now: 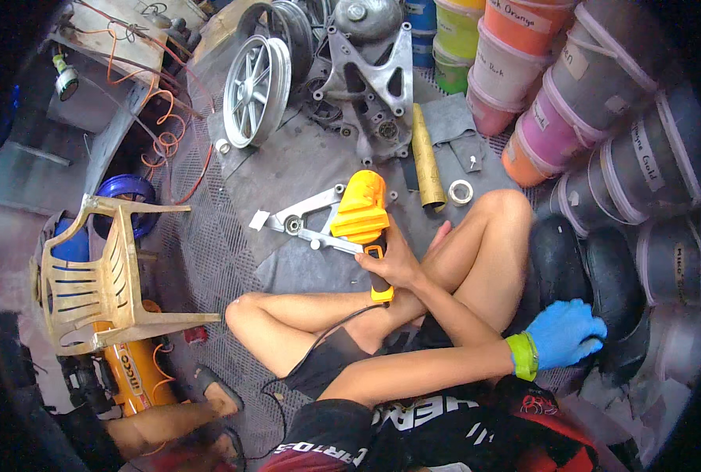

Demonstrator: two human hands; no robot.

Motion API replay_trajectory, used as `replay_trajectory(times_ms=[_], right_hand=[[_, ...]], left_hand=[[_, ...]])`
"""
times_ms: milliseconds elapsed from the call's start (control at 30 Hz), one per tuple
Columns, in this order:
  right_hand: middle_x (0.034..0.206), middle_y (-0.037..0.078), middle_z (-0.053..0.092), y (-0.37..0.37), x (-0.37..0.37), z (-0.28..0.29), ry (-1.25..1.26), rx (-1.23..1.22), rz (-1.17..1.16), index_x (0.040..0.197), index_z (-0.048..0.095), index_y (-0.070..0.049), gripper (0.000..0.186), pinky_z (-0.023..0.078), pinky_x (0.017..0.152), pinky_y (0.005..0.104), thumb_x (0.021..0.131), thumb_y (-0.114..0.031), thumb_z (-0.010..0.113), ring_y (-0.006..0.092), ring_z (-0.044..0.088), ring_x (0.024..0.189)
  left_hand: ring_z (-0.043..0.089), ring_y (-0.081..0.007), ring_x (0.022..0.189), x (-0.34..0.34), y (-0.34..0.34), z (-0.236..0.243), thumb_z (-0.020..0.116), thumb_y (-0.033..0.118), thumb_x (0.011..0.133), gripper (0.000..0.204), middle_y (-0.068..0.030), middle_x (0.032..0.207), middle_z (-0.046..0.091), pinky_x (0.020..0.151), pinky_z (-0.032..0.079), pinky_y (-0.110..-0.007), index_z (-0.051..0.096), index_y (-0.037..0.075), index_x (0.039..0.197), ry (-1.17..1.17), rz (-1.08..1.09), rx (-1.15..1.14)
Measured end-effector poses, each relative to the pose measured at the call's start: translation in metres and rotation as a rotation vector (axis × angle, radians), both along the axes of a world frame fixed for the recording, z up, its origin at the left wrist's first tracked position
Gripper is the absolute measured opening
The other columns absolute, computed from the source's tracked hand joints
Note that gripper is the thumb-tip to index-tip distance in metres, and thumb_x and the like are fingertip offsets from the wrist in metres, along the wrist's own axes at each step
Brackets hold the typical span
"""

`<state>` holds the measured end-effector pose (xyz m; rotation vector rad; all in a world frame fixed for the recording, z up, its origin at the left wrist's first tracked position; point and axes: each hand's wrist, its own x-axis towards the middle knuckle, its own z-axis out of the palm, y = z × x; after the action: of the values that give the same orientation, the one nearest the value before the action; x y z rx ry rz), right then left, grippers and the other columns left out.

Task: The person sits on the floor and uses a yellow heat gun to apply heat to various silver metal motorcycle parts, including a swingarm and a larger frame component. They handle the parts with gloved hands, repositioning them to heat different areas.

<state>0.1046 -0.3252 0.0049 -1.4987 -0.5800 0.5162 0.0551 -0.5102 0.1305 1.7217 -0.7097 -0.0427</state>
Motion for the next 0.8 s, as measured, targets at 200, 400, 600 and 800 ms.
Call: replay_trajectory(times_ms=[200,400,600,800], right_hand=[[0.123,0.014,0.060,-0.009,0.000,0.016,0.007,0.027,-0.028,0.140,0.039,-0.002,0.073,0.050,0.097,0.0398,0.079,-0.012,0.079,0.0252,0.061,0.113],[0.119,0.015,0.061,-0.021,0.032,0.015,0.052,0.129,-0.112,0.134,0.040,-0.001,0.067,0.052,0.095,0.0386,0.078,-0.009,0.075,0.0266,0.064,0.108],[0.121,0.007,0.061,-0.015,0.013,0.000,0.142,-0.082,0.084,0.136,0.048,-0.003,0.060,0.048,0.099,0.0361,0.083,-0.009,0.075,0.0212,0.060,0.112],[0.129,0.010,0.058,-0.036,0.026,-0.049,0.092,0.074,-0.094,0.141,0.045,-0.004,0.062,0.042,0.107,0.0352,0.087,-0.006,0.075,0.0211,0.056,0.120]], left_hand=[[0.055,-0.0409,0.115,-0.019,-0.028,-0.059,0.069,0.037,0.090,0.067,-0.0220,0.124,0.058,0.098,0.045,-0.050,0.045,0.008,0.145,-0.031,-0.180,0.362],[0.051,-0.0417,0.129,0.014,0.066,0.027,0.071,0.036,0.091,0.084,-0.0236,0.147,0.048,0.110,0.040,-0.048,0.030,0.001,0.156,0.027,-0.163,0.160],[0.045,-0.0268,0.142,-0.040,0.227,0.039,0.071,0.027,0.096,0.068,-0.0168,0.152,0.050,0.118,0.035,-0.043,0.042,0.001,0.152,0.539,-0.144,-0.316],[0.058,-0.0202,0.120,-0.106,0.286,-0.024,0.071,0.024,0.097,0.067,-0.0114,0.133,0.062,0.107,0.046,-0.038,0.042,0.002,0.152,0.552,0.274,-0.349]])
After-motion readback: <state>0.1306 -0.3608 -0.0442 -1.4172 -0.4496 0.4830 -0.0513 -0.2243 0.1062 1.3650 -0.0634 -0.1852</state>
